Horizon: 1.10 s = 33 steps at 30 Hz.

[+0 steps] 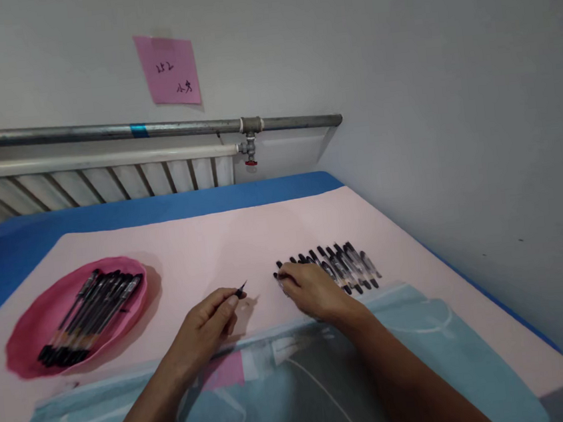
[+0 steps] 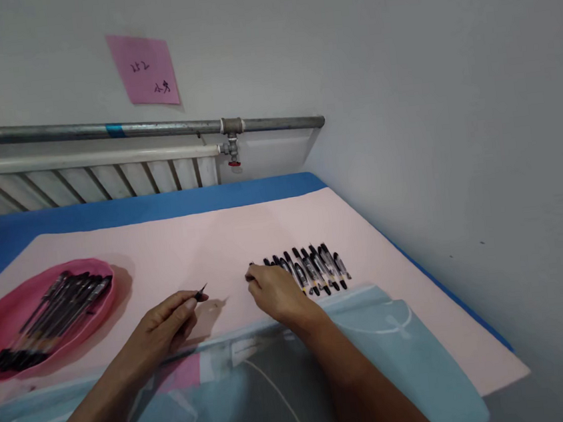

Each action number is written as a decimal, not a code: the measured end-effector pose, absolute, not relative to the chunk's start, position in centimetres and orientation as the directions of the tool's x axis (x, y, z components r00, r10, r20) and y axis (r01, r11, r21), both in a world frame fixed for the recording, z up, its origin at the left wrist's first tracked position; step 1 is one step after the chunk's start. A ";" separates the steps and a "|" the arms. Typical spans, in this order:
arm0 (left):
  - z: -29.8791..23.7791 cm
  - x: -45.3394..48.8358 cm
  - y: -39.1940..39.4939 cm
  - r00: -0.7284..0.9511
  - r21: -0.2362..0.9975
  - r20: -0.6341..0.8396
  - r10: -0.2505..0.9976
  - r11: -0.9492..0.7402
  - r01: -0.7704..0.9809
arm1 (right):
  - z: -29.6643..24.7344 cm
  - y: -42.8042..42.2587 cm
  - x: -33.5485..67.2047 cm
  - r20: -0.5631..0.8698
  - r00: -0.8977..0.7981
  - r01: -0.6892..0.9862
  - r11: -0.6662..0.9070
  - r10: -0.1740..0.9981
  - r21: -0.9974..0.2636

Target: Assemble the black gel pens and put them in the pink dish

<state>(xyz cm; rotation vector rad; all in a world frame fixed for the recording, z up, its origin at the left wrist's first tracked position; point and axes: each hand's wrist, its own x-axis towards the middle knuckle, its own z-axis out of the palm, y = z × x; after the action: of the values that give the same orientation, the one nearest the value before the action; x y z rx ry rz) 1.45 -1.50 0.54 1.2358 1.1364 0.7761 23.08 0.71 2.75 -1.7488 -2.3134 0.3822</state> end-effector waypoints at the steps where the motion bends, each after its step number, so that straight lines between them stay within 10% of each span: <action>1: 0.4 1.4 -1.5 0.299 0.972 -0.227 0.927 0.198 0.124 | 3.0 0.7 23.2 0.005 -0.250 0.918 0.239 0.968 -0.316; 9: 0.7 1.4 -1.5 0.302 0.971 -0.226 0.926 0.190 0.146 | 3.2 -0.7 23.8 -0.183 -0.194 0.981 0.191 0.964 -0.032; 21: 0.7 1.4 -1.4 0.314 0.965 -0.250 0.916 0.210 0.156 | 0.9 -2.7 22.2 -0.096 -0.341 0.940 0.341 0.935 -0.017; 24: 0.9 1.5 -1.5 0.328 0.964 -0.260 0.908 0.223 0.145 | 1.4 -2.4 21.7 -0.026 -0.351 0.926 0.343 0.936 -0.157; 27: 1.3 1.7 -1.7 0.347 0.964 -0.259 0.901 0.223 0.142 | 2.2 -1.4 21.2 0.132 -0.233 0.768 0.266 0.963 -0.583; 30: 1.8 2.2 -2.1 0.381 0.964 -0.262 0.886 0.225 0.141 | 2.5 -0.7 20.6 0.074 -0.045 0.232 0.083 0.996 -0.969; 33: 2.1 2.7 -2.5 0.422 0.970 -0.241 0.874 0.205 0.130 | 2.5 -0.6 20.1 -0.020 -0.013 -0.181 -0.022 1.000 -0.983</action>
<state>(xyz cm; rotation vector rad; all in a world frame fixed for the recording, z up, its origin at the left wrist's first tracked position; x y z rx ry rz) 2.66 -2.47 2.10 1.2763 1.0294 0.6726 20.05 -0.61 2.47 -1.0834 -1.0709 1.3133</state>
